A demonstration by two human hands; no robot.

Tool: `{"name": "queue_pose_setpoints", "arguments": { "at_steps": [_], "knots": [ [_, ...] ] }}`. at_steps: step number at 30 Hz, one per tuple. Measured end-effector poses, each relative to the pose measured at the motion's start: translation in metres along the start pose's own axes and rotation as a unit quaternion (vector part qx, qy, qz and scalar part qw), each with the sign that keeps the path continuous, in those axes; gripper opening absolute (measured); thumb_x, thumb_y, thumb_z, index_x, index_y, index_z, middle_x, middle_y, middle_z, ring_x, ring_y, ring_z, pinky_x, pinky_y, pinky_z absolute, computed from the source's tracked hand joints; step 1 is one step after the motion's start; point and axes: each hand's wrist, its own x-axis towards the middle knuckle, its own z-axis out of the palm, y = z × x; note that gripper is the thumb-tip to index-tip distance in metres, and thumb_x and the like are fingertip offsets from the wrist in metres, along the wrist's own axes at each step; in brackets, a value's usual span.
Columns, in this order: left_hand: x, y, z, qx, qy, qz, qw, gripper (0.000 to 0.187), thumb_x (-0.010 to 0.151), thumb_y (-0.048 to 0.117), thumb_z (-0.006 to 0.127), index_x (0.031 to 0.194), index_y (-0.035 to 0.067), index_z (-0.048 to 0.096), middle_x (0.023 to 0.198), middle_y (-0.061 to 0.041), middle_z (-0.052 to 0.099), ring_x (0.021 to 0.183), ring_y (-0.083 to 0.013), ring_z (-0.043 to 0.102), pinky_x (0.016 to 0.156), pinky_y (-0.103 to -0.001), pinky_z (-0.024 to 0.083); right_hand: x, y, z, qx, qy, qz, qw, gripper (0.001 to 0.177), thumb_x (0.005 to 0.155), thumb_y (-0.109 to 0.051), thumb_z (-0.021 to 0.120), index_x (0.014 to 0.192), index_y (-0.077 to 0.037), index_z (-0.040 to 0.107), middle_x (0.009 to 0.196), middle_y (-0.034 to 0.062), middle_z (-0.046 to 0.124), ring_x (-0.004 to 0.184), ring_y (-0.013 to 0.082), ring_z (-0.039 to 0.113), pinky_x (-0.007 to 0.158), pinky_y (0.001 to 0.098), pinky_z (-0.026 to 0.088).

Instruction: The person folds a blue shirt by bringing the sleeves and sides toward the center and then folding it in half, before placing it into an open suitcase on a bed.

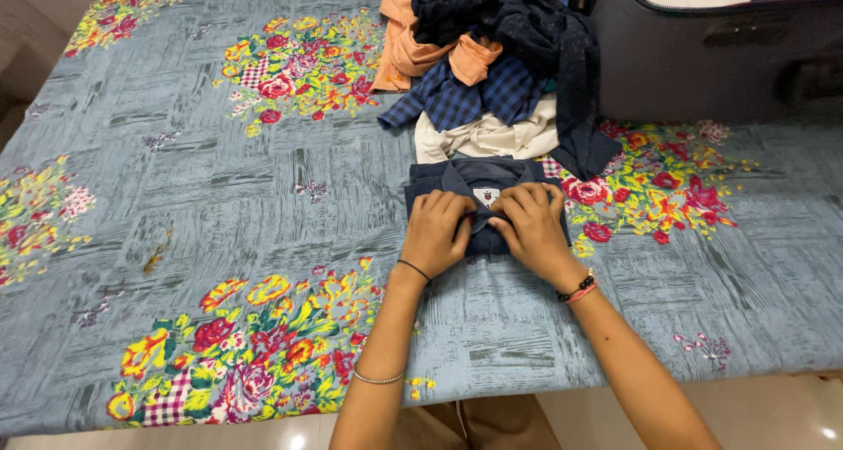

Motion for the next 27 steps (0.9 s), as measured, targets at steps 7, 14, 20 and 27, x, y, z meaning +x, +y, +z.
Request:
{"name": "queue_pose_setpoints", "arguments": {
  "at_steps": [7, 14, 20, 27],
  "knots": [
    [-0.008, -0.019, 0.018, 0.118, 0.04, -0.146, 0.982, 0.028, 0.084, 0.018, 0.068, 0.111, 0.012, 0.066, 0.121, -0.008, 0.061, 0.117, -0.0302, 0.052, 0.099, -0.05, 0.035, 0.001, -0.002, 0.01, 0.017, 0.004, 0.054, 0.998, 0.023, 0.091, -0.025, 0.072, 0.109, -0.011, 0.071, 0.115, 0.0044, 0.062, 0.119, 0.0259, 0.054, 0.105, 0.0473, 0.032],
    [-0.013, -0.026, 0.019, 0.131, 0.035, -0.192, 0.972, 0.033, 0.084, 0.023, 0.069, 0.115, 0.011, 0.067, 0.127, -0.007, 0.06, 0.123, -0.0327, 0.048, 0.101, -0.054, 0.032, -0.003, 0.034, -0.001, 0.106, 0.167, 0.173, 0.965, 0.021, 0.11, -0.014, 0.057, 0.126, -0.004, 0.067, 0.124, 0.0144, 0.065, 0.116, 0.0311, 0.063, 0.1, 0.0412, 0.05],
    [-0.005, -0.016, 0.003, 0.094, 0.119, -0.111, 0.982, 0.026, 0.087, 0.01, 0.065, 0.113, 0.011, 0.069, 0.122, -0.008, 0.064, 0.123, -0.0294, 0.054, 0.108, -0.05, 0.035, -0.007, 0.056, -0.013, 0.129, 0.189, 0.248, 0.941, 0.017, 0.098, -0.002, 0.06, 0.11, -0.001, 0.072, 0.108, 0.0153, 0.069, 0.096, 0.0295, 0.069, 0.085, 0.0378, 0.054],
    [0.002, 0.012, 0.001, 0.029, 0.017, 0.088, 0.996, 0.022, 0.088, 0.011, 0.069, 0.11, 0.01, 0.068, 0.117, -0.007, 0.065, 0.117, -0.03, 0.057, 0.103, -0.047, 0.041, 0.001, 0.054, -0.008, 0.035, 0.14, 0.083, 0.986, 0.027, 0.09, 0.007, 0.06, 0.11, -0.005, 0.074, 0.115, 0.0105, 0.071, 0.108, 0.0315, 0.064, 0.095, 0.0408, 0.05]
  ]
}}
